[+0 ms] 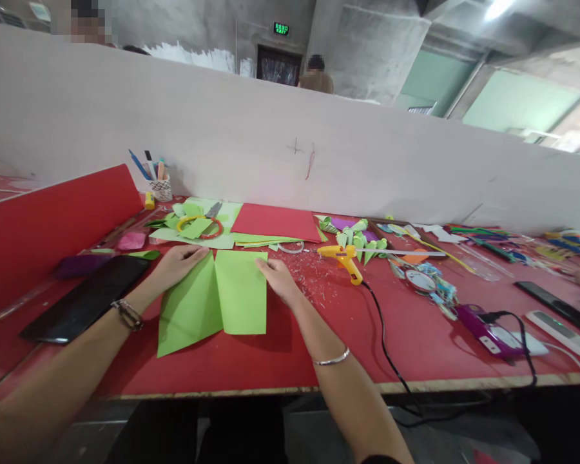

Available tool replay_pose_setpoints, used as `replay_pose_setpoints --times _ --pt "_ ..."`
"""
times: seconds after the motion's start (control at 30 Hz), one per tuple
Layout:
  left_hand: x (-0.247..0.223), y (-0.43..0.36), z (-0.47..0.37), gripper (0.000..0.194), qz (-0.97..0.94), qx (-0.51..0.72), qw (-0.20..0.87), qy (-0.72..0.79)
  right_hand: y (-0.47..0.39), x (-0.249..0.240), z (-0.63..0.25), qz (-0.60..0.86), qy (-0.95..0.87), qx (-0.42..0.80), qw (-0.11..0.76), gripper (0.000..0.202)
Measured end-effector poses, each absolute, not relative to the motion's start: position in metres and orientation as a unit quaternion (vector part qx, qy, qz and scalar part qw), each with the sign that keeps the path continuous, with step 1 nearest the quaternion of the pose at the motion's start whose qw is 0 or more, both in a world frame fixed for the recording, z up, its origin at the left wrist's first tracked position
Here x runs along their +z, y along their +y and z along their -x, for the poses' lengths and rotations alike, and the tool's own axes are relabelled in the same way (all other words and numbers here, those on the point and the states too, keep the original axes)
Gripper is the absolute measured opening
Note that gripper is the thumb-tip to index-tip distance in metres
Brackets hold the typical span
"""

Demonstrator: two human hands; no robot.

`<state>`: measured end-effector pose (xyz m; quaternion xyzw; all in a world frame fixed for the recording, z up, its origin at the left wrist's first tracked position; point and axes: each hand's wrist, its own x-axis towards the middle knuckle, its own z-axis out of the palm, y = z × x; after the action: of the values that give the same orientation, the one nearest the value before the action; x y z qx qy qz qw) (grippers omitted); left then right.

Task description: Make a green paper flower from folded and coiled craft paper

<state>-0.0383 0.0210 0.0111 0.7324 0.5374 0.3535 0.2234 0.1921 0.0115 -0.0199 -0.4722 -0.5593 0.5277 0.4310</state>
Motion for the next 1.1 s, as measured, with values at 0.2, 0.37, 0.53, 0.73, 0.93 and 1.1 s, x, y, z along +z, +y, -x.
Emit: replay_pose_setpoints --times 0.2,0.37,0.53,0.73,0.93,1.1 --pt "0.010 0.024 0.045 0.036 -0.738 0.362 0.206 0.530 0.015 -0.022 -0.195 0.476 -0.564 0.513 0.438 0.037" --pt "0.007 0.027 0.049 0.036 -0.734 0.367 0.204 0.534 0.014 -0.019 -0.195 0.466 -0.568 0.509 0.448 0.037" --pt "0.010 0.024 0.047 0.034 -0.731 0.381 0.174 0.539 0.008 -0.013 -0.193 0.417 -0.572 0.568 0.419 0.034" --pt "0.012 0.024 0.046 0.033 -0.701 0.402 0.187 0.558 0.008 -0.015 -0.193 0.447 -0.550 0.565 0.422 0.031" --pt "0.013 0.026 0.047 0.029 -0.535 0.519 0.424 0.516 0.021 -0.026 -0.196 0.478 -0.527 0.477 0.516 0.035" --pt "0.009 0.027 0.043 0.036 -0.477 0.502 0.532 0.487 0.024 -0.028 -0.198 0.496 -0.516 0.406 0.568 0.038"
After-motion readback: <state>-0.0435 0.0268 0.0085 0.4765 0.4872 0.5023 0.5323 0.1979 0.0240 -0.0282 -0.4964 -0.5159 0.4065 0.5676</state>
